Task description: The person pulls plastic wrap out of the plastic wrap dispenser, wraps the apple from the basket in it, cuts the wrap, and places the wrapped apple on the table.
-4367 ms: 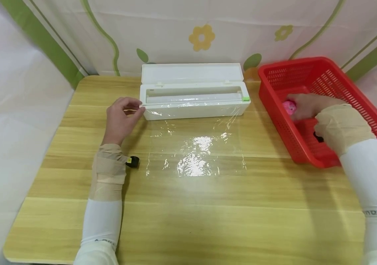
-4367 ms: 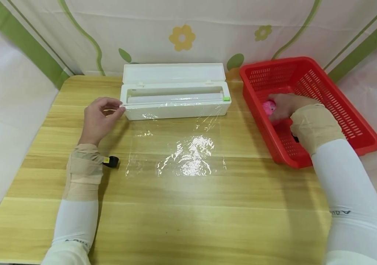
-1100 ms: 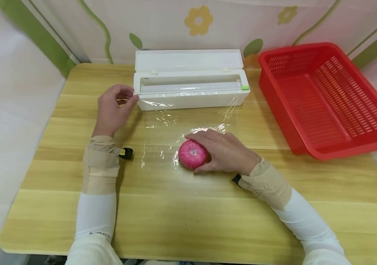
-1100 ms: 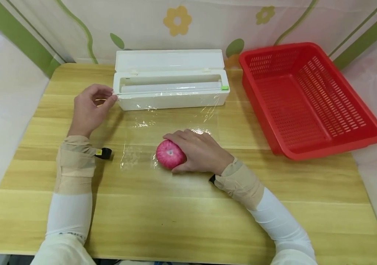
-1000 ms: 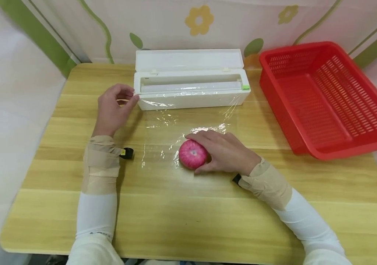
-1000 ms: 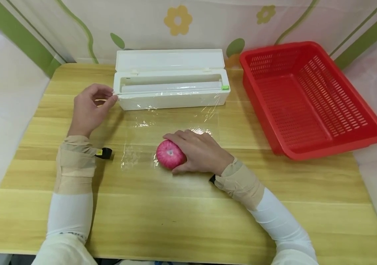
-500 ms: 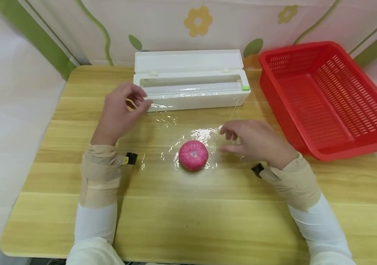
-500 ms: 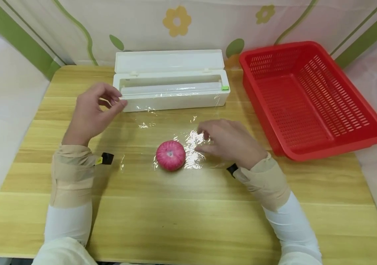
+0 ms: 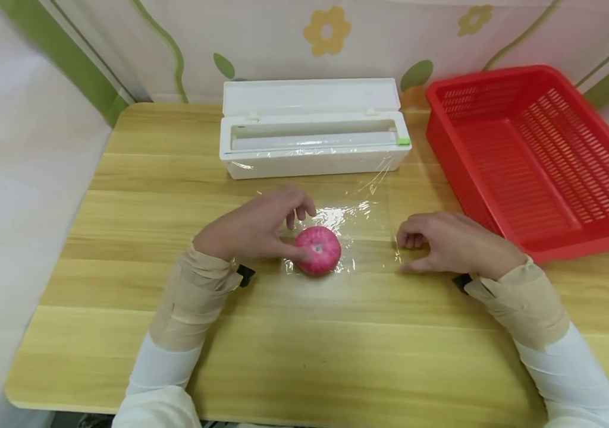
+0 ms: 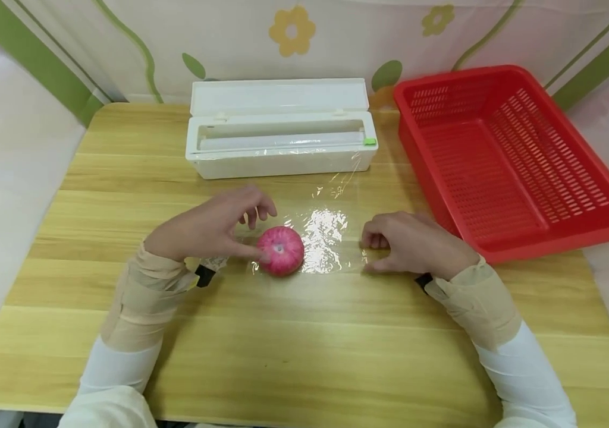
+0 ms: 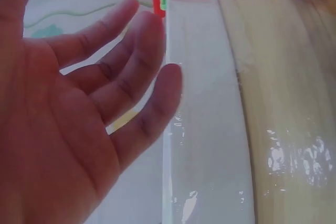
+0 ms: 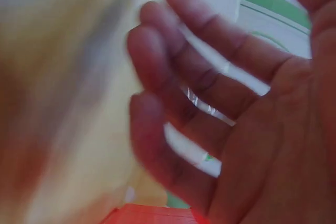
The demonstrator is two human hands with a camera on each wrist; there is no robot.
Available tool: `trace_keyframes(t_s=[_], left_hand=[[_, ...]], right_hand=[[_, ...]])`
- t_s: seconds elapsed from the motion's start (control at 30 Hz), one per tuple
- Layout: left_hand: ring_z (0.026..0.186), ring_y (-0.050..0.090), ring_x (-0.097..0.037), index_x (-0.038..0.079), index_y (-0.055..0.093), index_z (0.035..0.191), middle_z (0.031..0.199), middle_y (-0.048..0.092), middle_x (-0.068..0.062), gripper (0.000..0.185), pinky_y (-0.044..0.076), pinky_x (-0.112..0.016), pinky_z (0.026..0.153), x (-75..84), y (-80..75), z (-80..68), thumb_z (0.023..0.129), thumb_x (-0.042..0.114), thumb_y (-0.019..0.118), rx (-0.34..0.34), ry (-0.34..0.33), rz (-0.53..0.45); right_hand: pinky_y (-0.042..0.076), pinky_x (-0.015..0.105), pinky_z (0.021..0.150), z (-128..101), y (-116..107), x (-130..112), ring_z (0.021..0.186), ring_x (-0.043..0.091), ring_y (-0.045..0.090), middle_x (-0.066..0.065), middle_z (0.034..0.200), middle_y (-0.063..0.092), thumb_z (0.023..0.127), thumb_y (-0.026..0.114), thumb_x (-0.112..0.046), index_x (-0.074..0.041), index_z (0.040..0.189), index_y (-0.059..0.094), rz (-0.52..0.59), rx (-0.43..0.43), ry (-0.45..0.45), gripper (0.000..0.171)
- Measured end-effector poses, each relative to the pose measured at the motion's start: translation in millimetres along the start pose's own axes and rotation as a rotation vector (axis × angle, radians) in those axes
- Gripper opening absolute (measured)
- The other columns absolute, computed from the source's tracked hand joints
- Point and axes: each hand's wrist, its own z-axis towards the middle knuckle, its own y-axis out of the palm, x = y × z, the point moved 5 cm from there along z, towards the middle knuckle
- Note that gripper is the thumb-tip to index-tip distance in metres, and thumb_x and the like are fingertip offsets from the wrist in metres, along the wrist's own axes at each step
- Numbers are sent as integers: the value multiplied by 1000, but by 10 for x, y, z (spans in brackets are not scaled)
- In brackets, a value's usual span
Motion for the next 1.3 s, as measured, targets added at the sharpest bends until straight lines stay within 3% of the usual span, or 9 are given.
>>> trace_keyframes(t_s=[0.2,0.4,0.67,0.8,1.0,1.1,1.17,1.23,1.3], left_hand=[[108,60,-20,11,58,129,120,61,-2,72,56,-39,95,-3,77,16,75,39,97,-40,20,27],[107,60,-19,18,63,122,117,59,2,58,58,-42,95,-8,128,26,77,35,96,-59,35,18],[106,60,-17,20,66,119,116,62,5,50,58,-41,97,3,143,63,80,32,95,-66,63,29],[106,61,-19,19,67,115,114,61,4,47,58,-41,97,2,143,72,80,33,94,-66,67,36],[106,62,-21,16,67,114,114,62,2,47,58,-42,96,7,121,77,79,32,95,-62,48,22],[106,62,-21,15,68,115,115,63,1,47,58,-43,96,6,108,74,79,31,95,-61,41,19],[106,62,-21,14,68,115,115,63,0,47,58,-43,97,5,108,70,80,29,95,-62,39,10],[106,63,-20,14,69,115,116,63,-1,46,58,-43,97,-2,113,65,80,28,95,-63,38,0],[106,64,-20,13,69,115,115,63,-2,46,59,-43,97,-6,120,65,80,27,95,-60,41,-5]], right_hand=[[56,26,80,-59,116,-37,89,2,62,-20,96,67,76,95,-27,-34,101,73,6,9,-84,34],[55,23,77,-46,173,-22,85,-2,61,-23,91,64,81,89,-14,-37,93,72,28,17,-169,31],[60,26,77,-115,95,-25,87,-6,65,-26,96,68,84,89,-13,-35,91,79,29,68,-273,25],[59,24,69,-195,-49,-117,85,-4,67,-24,96,68,82,91,-15,-31,91,80,-53,164,-314,22],[51,26,51,-253,-291,-368,79,6,70,-10,97,70,73,94,-11,-22,92,81,-234,398,-428,26],[52,31,49,-243,-373,-514,79,12,72,-2,98,72,94,81,-21,-17,95,82,-290,496,-486,3],[51,32,47,-233,-414,-620,75,14,71,0,97,72,100,75,-22,-15,95,81,-317,545,-512,11],[50,32,46,-213,-453,-735,73,14,70,1,97,72,101,73,-16,-14,95,79,-352,580,-524,8],[49,31,45,-187,-486,-851,74,15,69,2,97,72,89,79,1,-12,97,76,-383,595,-532,16]])
